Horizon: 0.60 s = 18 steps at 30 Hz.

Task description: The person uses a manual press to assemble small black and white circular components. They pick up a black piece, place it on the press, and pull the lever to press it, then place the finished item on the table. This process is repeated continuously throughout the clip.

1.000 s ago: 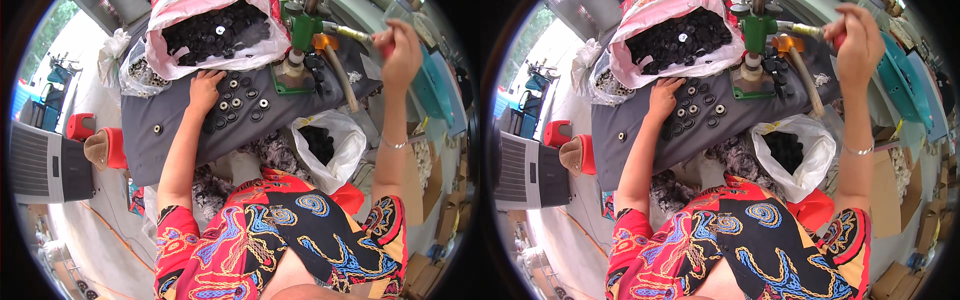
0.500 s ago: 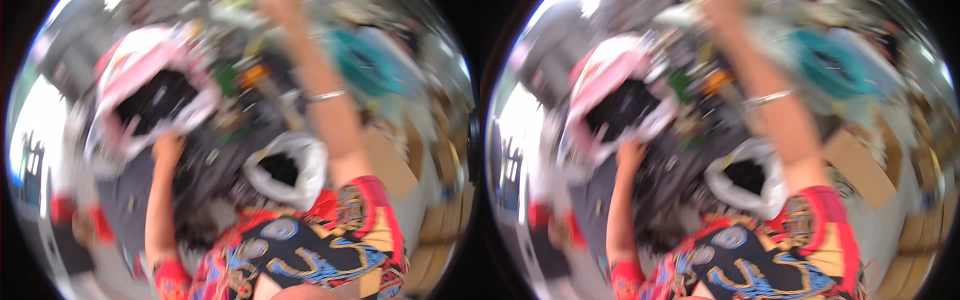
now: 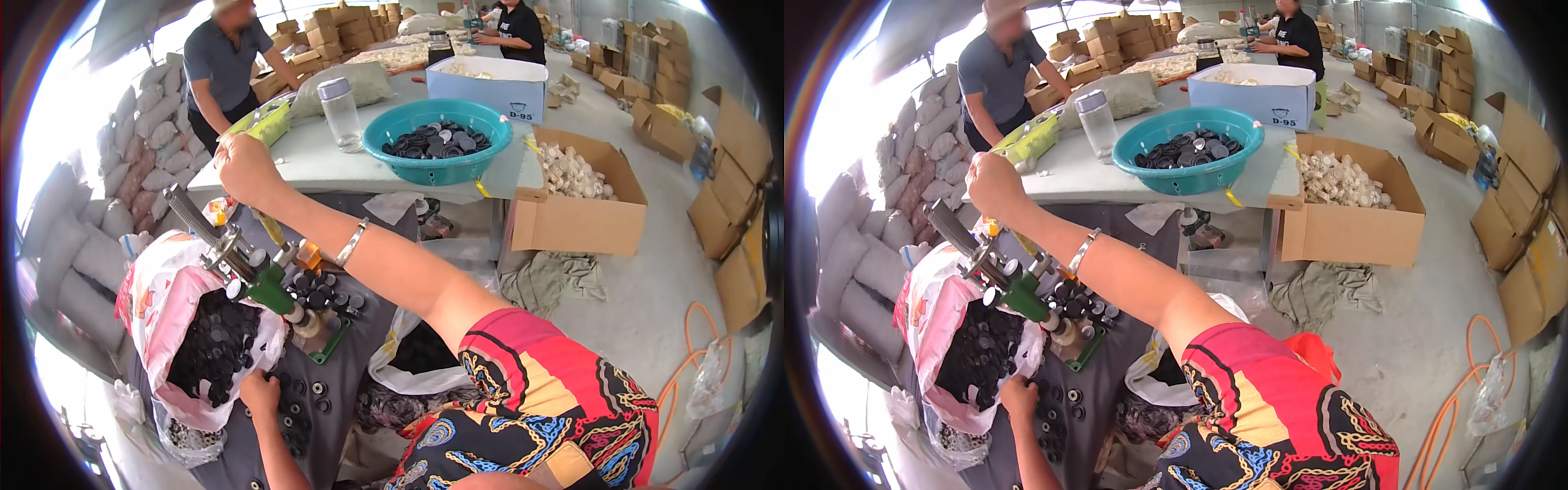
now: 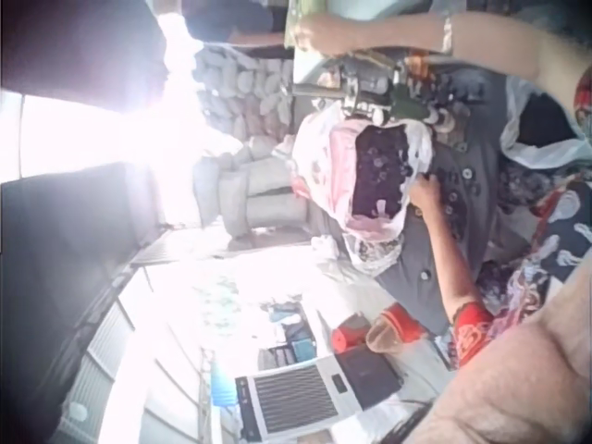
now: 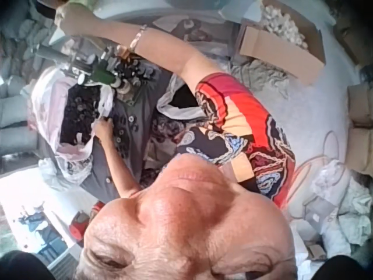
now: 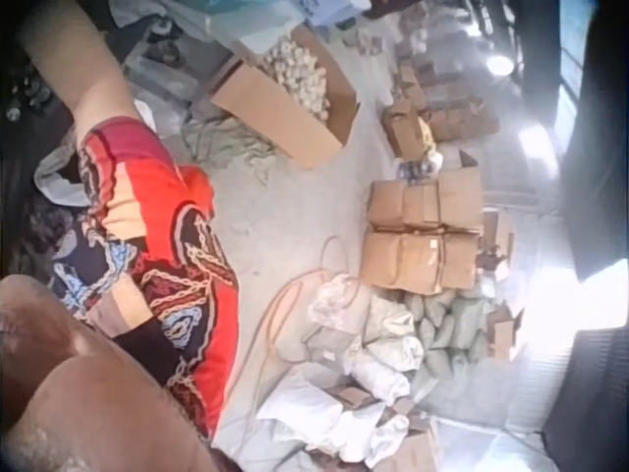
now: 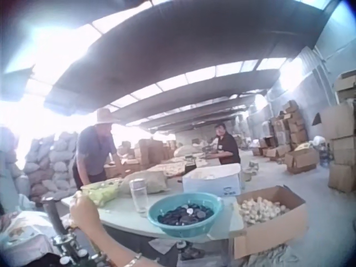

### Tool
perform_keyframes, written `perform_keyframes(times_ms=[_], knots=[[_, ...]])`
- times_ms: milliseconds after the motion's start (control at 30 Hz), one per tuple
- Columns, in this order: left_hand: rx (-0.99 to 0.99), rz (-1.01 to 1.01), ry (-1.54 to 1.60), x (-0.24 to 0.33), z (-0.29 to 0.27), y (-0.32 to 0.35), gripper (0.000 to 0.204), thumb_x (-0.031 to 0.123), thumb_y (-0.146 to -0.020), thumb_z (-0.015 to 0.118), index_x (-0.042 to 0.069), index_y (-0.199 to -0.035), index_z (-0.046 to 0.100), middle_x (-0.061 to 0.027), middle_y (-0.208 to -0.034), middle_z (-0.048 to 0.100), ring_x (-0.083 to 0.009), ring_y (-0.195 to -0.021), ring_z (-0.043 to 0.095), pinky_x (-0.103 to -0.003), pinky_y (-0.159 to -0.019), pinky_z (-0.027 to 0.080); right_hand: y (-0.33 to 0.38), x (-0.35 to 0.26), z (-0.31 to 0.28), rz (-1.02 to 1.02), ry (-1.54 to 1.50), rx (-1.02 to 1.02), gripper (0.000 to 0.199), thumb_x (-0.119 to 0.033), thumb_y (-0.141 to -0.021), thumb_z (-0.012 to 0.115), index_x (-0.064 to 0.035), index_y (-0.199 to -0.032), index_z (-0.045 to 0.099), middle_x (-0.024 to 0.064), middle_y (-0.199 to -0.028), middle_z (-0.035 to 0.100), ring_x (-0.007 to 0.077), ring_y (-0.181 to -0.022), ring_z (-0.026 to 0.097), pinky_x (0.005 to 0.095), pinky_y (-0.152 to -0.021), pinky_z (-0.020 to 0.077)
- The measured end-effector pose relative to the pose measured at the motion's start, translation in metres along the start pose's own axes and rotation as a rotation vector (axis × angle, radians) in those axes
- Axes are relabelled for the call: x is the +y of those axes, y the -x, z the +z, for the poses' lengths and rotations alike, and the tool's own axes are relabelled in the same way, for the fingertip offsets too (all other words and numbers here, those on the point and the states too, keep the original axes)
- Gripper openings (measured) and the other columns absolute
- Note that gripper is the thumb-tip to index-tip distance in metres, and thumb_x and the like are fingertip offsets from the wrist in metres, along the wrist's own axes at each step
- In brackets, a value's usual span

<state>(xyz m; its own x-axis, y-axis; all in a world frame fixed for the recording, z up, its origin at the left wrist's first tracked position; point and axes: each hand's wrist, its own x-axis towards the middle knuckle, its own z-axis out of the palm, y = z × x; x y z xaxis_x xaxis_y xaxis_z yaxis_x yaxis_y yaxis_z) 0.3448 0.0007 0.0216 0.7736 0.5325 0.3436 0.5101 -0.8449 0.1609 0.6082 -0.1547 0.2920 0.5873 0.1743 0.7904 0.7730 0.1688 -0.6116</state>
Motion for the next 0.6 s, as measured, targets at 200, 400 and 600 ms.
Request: perform_keyframes(times_ms=[200, 400, 600], knots=[[-0.074, -0.022, 0.02, 0.003, -0.002, -0.005, 0.024, 0.02, -0.06, 0.071, 0.002, -0.076, 0.069, -0.0206, -0.075, 0.067, -0.0376, -0.075, 0.065, -0.045, -0.071, 0.051, 0.001, -0.001, -0.003, 0.007, 0.01, 0.029, 0.019, -0.015, -0.083, 0.054, 0.0011, -0.078, 0.062, 0.0233, -0.075, 0.064, 0.0398, -0.077, 0.062, 0.046, -0.071, 0.0484], [-0.048, -0.06, 0.039, -0.01, -0.002, 0.002, 0.032, 0.021, -0.059, 0.069, 0.003, -0.085, 0.069, -0.0215, -0.078, 0.067, -0.0384, -0.078, 0.066, -0.046, -0.074, 0.052, 0.002, -0.003, 0.007, -0.049, 0.019, 0.041, 0.02, -0.011, -0.085, 0.048, 0.0046, -0.079, 0.059, 0.0226, -0.075, 0.063, 0.0397, -0.075, 0.062, 0.0445, -0.07, 0.0475], [0.244, 0.0, 0.405, -0.011, -0.022, 0.013, 0.026, 0.009, -0.069, 0.067, 0.002, -0.094, 0.068, -0.0124, -0.07, 0.061, -0.0256, -0.061, 0.058, -0.037, -0.061, 0.047, -0.009, 0.028, 0.002, -0.11, -0.011, 0.019, 0.019, -0.013, -0.085, 0.052, 0.0014, -0.077, 0.06, 0.016, -0.065, 0.061, 0.029, -0.059, 0.06, 0.0398, -0.055, 0.0474]])
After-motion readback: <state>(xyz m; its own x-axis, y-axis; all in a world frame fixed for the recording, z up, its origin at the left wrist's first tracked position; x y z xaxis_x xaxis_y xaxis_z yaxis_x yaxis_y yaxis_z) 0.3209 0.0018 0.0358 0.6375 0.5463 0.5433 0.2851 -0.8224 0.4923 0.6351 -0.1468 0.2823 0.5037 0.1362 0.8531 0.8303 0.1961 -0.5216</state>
